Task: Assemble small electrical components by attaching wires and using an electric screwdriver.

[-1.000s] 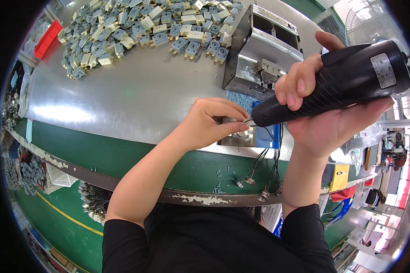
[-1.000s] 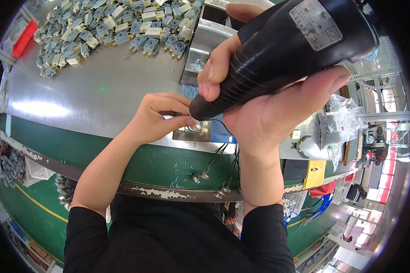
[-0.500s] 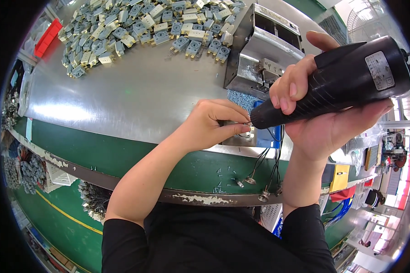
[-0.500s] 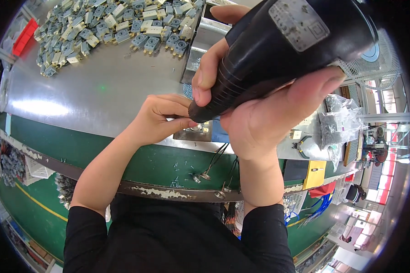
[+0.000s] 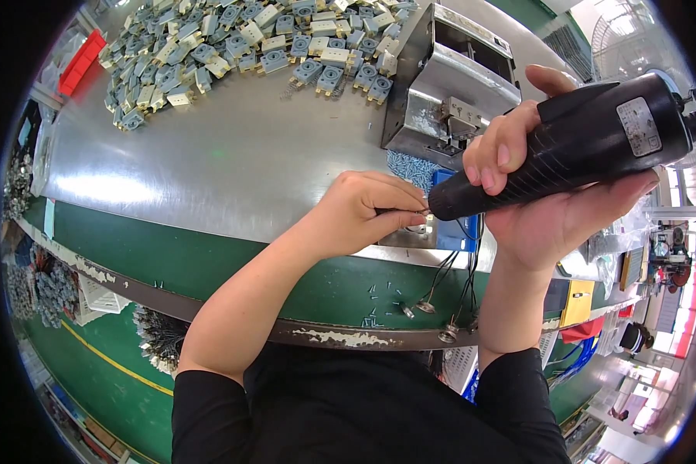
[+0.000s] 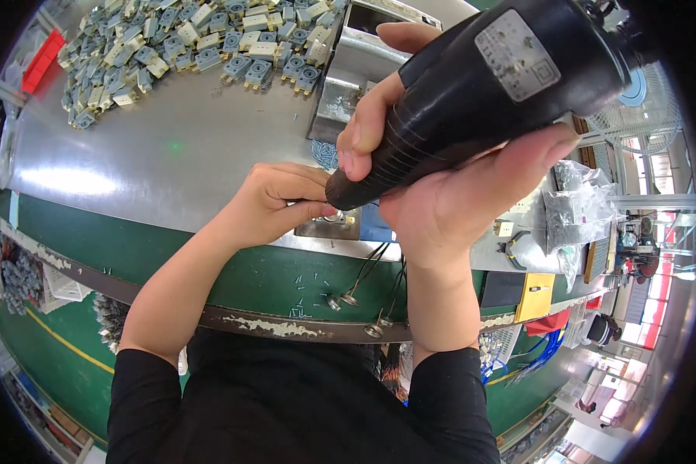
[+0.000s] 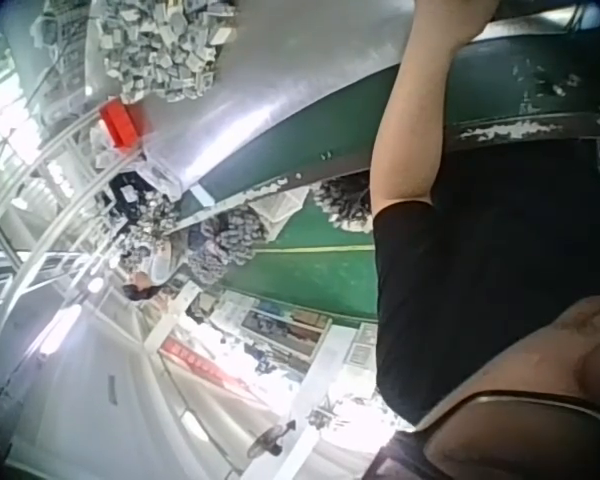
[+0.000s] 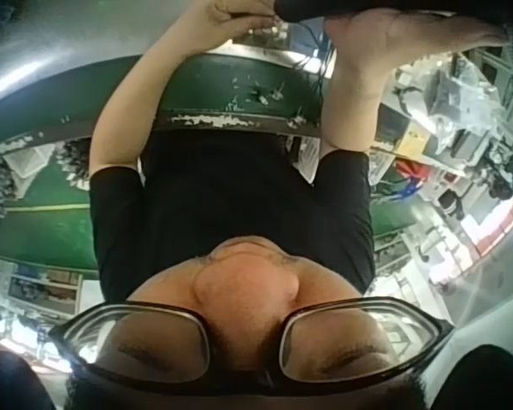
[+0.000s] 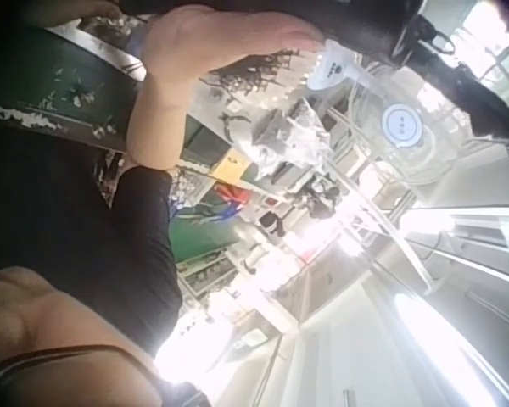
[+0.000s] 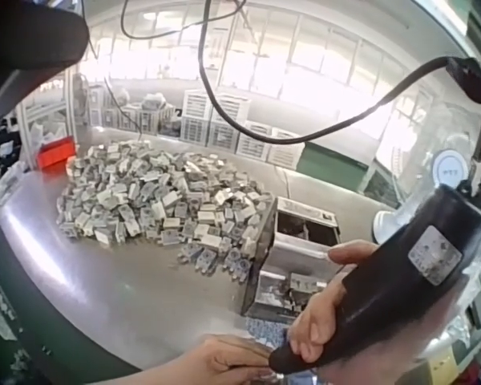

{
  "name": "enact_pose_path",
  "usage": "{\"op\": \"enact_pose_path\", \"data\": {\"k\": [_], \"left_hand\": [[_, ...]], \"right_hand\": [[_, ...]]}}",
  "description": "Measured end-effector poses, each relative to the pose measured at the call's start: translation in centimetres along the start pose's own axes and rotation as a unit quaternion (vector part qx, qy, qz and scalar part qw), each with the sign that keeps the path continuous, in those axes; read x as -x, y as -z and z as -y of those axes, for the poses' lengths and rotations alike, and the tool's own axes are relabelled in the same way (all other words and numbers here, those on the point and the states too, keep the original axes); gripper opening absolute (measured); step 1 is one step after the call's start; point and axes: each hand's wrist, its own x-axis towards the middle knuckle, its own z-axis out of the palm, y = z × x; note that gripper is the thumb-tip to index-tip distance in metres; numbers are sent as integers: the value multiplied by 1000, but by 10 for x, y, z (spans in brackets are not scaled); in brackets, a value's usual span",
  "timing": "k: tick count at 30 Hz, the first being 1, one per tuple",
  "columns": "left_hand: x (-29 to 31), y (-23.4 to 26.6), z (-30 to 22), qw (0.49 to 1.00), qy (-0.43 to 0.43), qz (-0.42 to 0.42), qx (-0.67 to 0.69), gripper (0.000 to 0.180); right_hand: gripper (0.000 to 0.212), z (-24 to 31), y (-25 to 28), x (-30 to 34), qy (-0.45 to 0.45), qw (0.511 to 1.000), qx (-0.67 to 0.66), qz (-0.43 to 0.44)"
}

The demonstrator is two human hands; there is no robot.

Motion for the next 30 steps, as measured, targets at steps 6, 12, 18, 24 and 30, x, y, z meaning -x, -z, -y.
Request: {"op": "enact_pose_path", "data": {"k": [6,12,18,24,30], "left_hand": [[2,-1,2,1000,4,0,-8,12],[2,-3,3,999,-9,-26,20,16],[2,-4,6,999,-3,-26,27,16],[2,-1,-5,992,126,12,27,35],[6,-7,9,998,11,21,-67,35]], "right_hand": [[127,-2,2,6,-6,999,43,-20],[126,-3,2,7,20,1000,-8,-8],[125,-4,3,9,18,1000,-22,-8],[125,-3,6,7,11,1000,1,-5],[131,-9,3,13,14,996,83,23]]}}
